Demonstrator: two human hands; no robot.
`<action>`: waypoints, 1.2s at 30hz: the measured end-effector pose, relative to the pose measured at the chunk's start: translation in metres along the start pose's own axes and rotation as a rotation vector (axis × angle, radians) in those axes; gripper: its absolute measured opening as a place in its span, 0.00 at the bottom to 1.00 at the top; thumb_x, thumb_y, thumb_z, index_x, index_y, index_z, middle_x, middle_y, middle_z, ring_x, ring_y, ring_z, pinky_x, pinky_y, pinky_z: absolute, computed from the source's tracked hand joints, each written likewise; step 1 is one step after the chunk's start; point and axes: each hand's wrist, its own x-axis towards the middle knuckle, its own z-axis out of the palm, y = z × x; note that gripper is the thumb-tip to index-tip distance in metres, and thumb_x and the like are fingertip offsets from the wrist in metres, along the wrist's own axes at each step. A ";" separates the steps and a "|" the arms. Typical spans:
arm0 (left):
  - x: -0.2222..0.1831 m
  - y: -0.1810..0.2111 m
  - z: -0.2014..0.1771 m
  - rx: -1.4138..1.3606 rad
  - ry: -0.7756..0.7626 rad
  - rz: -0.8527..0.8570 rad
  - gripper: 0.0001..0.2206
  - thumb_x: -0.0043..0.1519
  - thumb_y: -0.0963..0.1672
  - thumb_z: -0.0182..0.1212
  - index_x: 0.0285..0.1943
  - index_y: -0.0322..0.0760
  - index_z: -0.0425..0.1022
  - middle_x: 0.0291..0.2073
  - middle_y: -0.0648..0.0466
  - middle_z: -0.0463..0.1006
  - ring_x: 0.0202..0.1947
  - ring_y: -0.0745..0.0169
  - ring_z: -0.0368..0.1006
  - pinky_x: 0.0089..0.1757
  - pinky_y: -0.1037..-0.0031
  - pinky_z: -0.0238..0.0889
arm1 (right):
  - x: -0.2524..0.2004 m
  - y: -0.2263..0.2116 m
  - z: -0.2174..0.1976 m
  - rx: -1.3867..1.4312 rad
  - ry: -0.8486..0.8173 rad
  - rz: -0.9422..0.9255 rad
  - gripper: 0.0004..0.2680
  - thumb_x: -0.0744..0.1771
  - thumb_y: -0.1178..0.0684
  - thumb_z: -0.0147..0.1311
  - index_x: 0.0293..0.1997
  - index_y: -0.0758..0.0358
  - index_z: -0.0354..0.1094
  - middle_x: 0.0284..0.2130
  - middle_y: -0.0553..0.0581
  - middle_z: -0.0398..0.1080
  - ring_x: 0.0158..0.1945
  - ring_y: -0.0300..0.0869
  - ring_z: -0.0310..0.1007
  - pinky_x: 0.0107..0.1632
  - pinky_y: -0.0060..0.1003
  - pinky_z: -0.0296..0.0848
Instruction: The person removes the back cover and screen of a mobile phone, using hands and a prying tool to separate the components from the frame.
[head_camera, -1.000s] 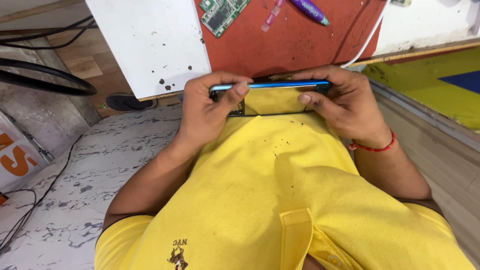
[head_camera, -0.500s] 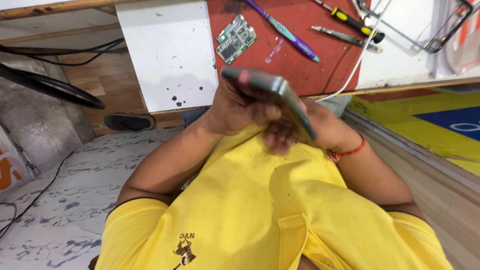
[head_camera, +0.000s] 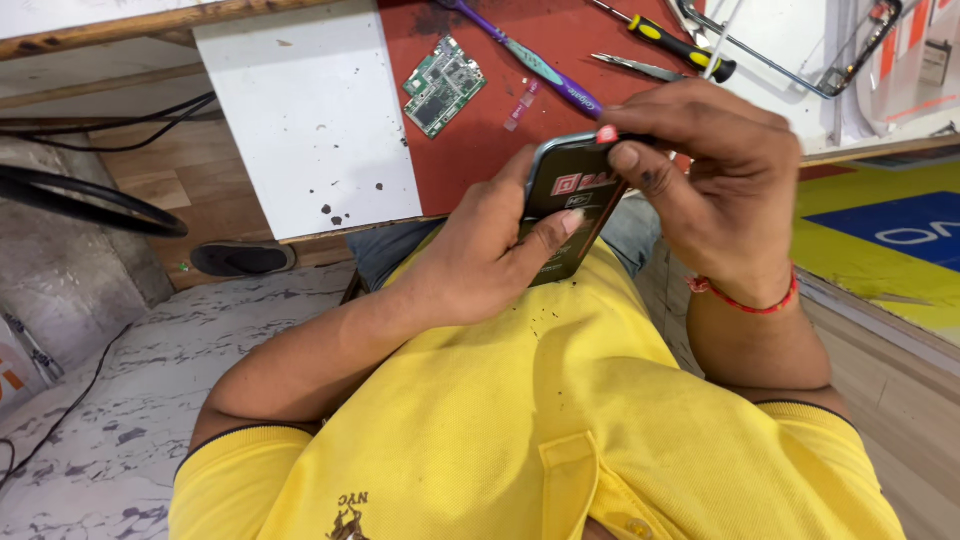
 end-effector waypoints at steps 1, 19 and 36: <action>0.000 -0.001 0.000 0.006 -0.008 0.002 0.17 0.72 0.44 0.54 0.66 0.29 0.61 0.48 0.45 0.82 0.51 0.60 0.81 0.50 0.68 0.73 | 0.002 -0.001 0.001 0.020 0.009 0.001 0.06 0.69 0.66 0.60 0.50 0.74 0.73 0.44 0.63 0.74 0.45 0.40 0.75 0.48 0.28 0.75; -0.012 -0.040 0.016 -0.292 0.067 0.287 0.23 0.73 0.49 0.60 0.67 0.36 0.54 0.64 0.47 0.61 0.65 0.60 0.64 0.63 0.71 0.63 | -0.013 0.014 -0.006 0.168 -0.025 0.019 0.05 0.71 0.57 0.50 0.47 0.71 0.66 0.62 0.68 0.63 0.59 0.42 0.66 0.55 0.28 0.67; -0.010 -0.040 0.010 -0.013 0.043 0.237 0.12 0.70 0.42 0.61 0.60 0.30 0.73 0.51 0.47 0.75 0.48 0.60 0.76 0.51 0.72 0.70 | -0.039 0.069 -0.007 0.507 0.093 0.253 0.15 0.67 0.58 0.63 0.60 0.63 0.73 0.34 0.47 0.71 0.38 0.28 0.68 0.42 0.20 0.66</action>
